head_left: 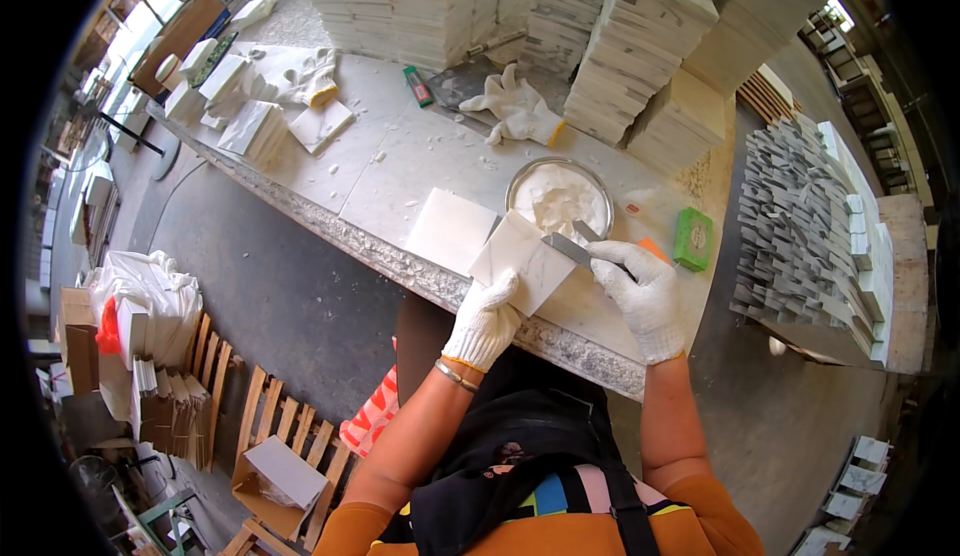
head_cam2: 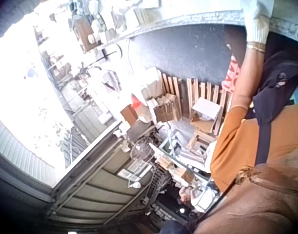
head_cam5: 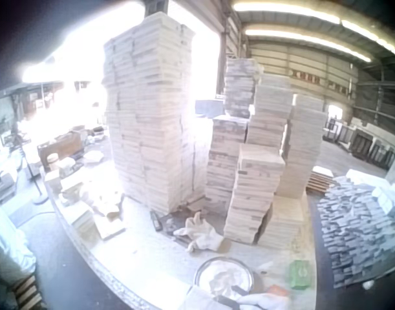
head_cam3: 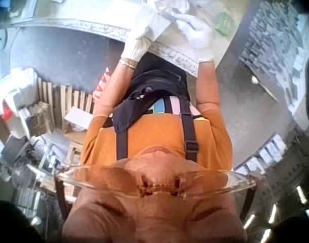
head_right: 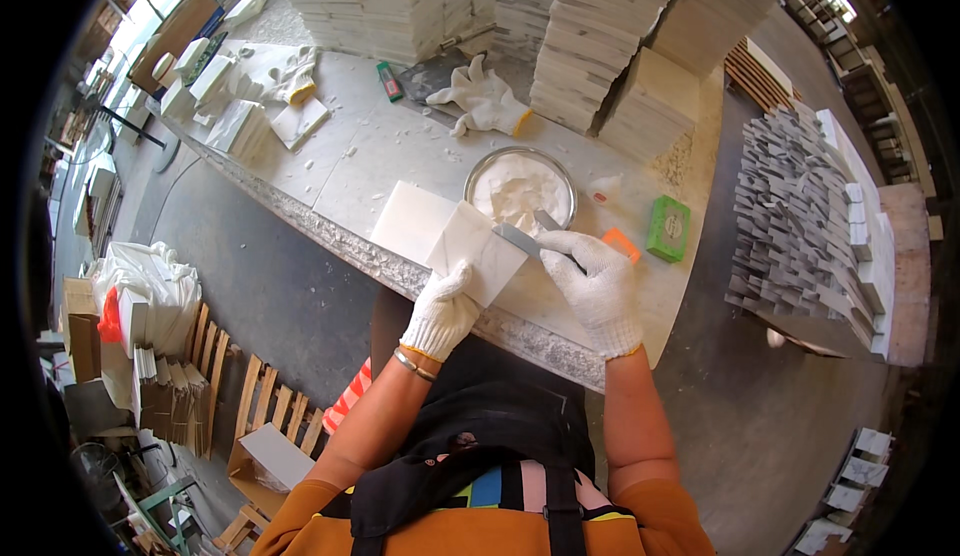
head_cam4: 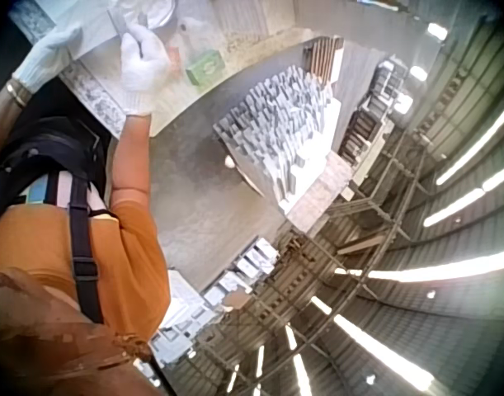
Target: The person applies a white paste to small square tiles using a metal spatula, then smooths the surface with an orange block. The person repeats this process on multiple tiles and stacks them on a workbench in a warehouse setting.
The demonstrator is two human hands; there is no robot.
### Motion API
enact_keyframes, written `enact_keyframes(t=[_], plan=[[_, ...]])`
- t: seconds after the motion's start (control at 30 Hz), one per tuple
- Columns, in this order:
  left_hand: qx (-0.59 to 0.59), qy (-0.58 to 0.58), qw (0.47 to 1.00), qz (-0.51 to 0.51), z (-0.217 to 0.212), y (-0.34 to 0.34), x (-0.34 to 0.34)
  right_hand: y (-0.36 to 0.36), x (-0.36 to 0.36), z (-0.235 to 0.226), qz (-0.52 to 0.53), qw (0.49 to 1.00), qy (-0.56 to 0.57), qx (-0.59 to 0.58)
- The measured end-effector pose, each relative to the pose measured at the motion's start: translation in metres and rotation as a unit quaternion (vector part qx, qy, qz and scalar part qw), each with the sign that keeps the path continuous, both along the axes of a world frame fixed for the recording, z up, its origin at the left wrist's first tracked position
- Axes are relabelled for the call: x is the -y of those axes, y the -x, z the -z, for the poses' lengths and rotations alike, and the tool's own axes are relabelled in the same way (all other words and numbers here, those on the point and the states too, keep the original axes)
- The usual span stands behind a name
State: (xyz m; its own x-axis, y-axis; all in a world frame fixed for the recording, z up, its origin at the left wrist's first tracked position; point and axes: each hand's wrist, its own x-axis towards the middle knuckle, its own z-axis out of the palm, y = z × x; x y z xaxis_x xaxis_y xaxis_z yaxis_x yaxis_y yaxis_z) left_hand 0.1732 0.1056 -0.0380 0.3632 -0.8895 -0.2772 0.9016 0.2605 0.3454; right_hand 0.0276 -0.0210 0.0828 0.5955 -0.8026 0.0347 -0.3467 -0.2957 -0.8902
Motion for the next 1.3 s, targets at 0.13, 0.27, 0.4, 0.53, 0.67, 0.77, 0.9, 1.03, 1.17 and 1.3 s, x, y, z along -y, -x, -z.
enact_keyframes(t=[0.13, 0.27, 0.4, 0.53, 0.67, 0.77, 0.9, 1.03, 1.17, 1.3], plan=[[0.0, 0.005, 1.0, 0.002, 0.001, 0.0, 0.0, 0.002, -0.001, -0.004, -0.004, 0.997, 0.069, -0.029], [0.0, 0.007, 1.0, 0.001, -0.001, 0.0, 0.0, 0.008, 0.0, -0.003, 0.02, 1.0, 0.0, -0.016], [0.006, 0.004, 1.0, 0.0, 0.001, -0.001, 0.0, 0.013, 0.007, -0.003, 0.065, 0.997, -0.041, -0.009], [-0.021, -0.002, 1.0, 0.003, -0.001, 0.0, -0.002, 0.012, 0.028, 0.013, 0.056, 0.991, 0.061, -0.109], [-0.038, -0.027, 0.999, 0.006, 0.002, 0.001, -0.003, 0.004, 0.031, 0.027, 0.02, 0.975, 0.12, -0.188], [-0.025, -0.015, 1.0, 0.007, 0.0, 0.001, -0.001, -0.003, 0.028, 0.026, -0.015, 0.969, 0.157, -0.19], [-0.022, -0.013, 1.0, 0.006, 0.002, 0.0, -0.001, 0.003, 0.038, 0.009, 0.021, 0.978, 0.106, -0.177], [-0.027, -0.021, 0.999, 0.006, -0.001, 0.0, -0.002, 0.023, 0.076, 0.013, 0.126, 0.972, 0.109, -0.163], [-0.027, -0.018, 0.999, -0.001, 0.01, 0.001, -0.004, 0.017, 0.105, 0.041, 0.145, 0.963, 0.161, -0.158], [-0.043, -0.019, 0.999, -0.006, 0.007, 0.003, -0.002, 0.014, 0.124, 0.059, 0.047, 0.987, 0.028, -0.148]])
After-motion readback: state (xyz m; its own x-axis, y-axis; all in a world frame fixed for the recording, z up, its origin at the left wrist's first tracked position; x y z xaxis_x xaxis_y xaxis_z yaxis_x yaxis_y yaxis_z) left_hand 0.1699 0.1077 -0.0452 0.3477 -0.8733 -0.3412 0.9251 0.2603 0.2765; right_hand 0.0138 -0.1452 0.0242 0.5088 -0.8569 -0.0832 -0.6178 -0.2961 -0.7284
